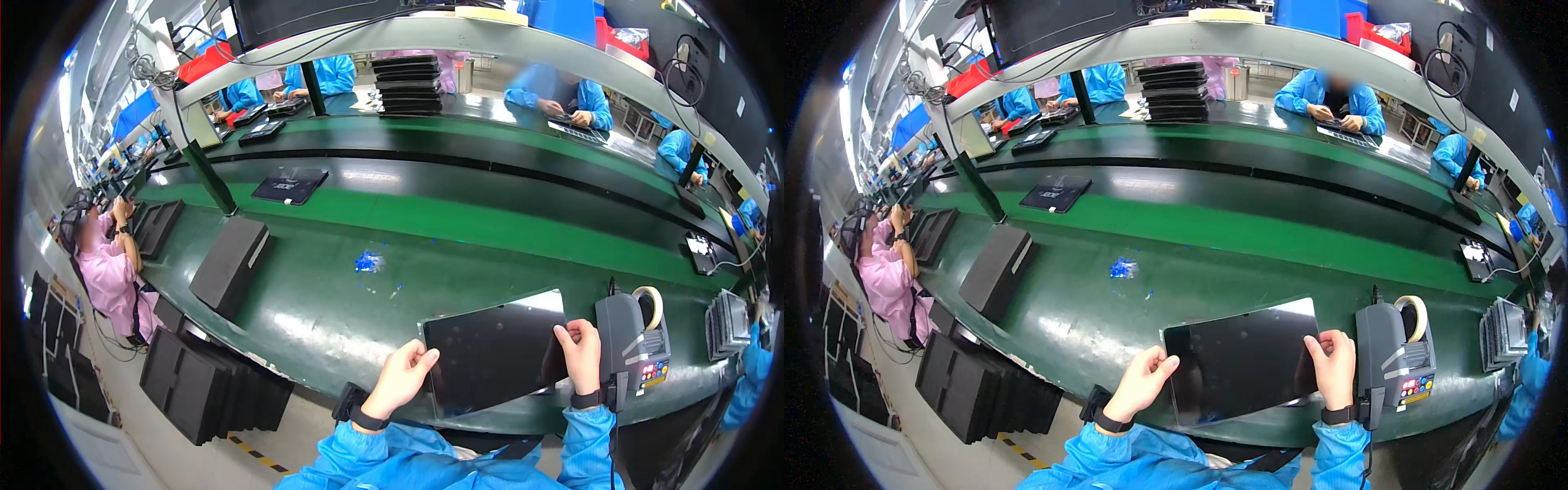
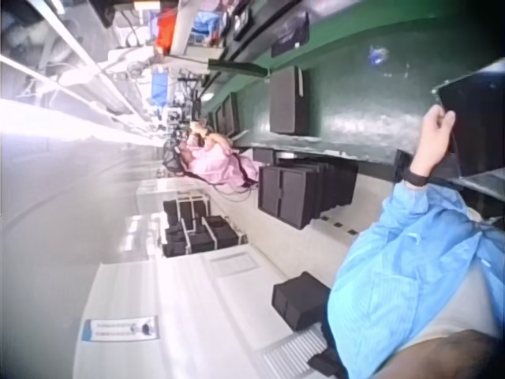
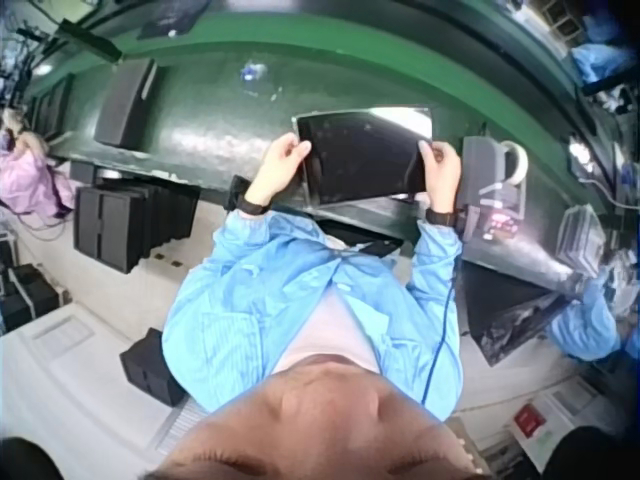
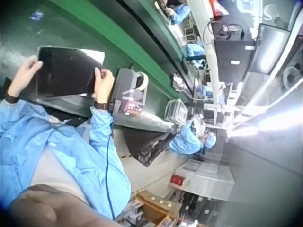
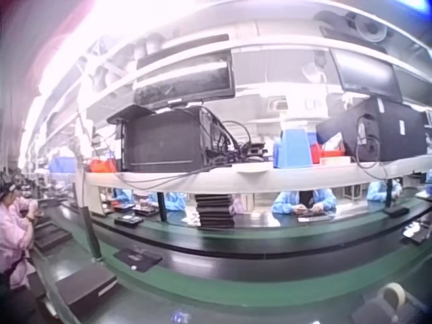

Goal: The person assembles a tablet computer by hand, attaching a tablet screen and protective film to the tablet internals and electronic components.

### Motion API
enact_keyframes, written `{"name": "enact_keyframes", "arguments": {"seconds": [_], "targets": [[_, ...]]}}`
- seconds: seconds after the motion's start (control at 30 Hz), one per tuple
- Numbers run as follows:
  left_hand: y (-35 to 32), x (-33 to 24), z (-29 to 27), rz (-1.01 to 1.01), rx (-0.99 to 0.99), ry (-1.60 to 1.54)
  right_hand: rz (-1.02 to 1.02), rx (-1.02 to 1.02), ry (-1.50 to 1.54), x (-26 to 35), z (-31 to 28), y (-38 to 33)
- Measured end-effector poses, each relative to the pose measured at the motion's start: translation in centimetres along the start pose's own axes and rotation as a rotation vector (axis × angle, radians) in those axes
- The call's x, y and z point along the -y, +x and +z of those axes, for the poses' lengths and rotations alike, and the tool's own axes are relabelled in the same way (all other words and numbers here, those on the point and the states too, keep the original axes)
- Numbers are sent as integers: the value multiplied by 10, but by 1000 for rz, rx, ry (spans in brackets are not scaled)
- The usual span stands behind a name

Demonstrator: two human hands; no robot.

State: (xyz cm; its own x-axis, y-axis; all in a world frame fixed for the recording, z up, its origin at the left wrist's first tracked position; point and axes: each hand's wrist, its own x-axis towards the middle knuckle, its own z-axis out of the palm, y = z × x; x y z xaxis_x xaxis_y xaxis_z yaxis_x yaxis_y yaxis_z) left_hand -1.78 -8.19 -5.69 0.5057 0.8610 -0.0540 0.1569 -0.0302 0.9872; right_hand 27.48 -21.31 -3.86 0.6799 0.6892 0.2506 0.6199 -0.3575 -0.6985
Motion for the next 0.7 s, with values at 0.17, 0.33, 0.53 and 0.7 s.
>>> {"name": "enact_keyframes", "arguments": {"seconds": [0.17,0.33,0.53,0.7], "targets": [[-15,-29,-6,67,5,23,32,-3,480,17,-21,-14],[-15,-33,-14,297,123,112,31,53,961,14,-34,-29],[-28,-54,19,231,37,-413,100,-14,1075,8,-35,-47],[-23,-40,32,454,-106,-442,102,-20,1077,10,-34,-56]]}}
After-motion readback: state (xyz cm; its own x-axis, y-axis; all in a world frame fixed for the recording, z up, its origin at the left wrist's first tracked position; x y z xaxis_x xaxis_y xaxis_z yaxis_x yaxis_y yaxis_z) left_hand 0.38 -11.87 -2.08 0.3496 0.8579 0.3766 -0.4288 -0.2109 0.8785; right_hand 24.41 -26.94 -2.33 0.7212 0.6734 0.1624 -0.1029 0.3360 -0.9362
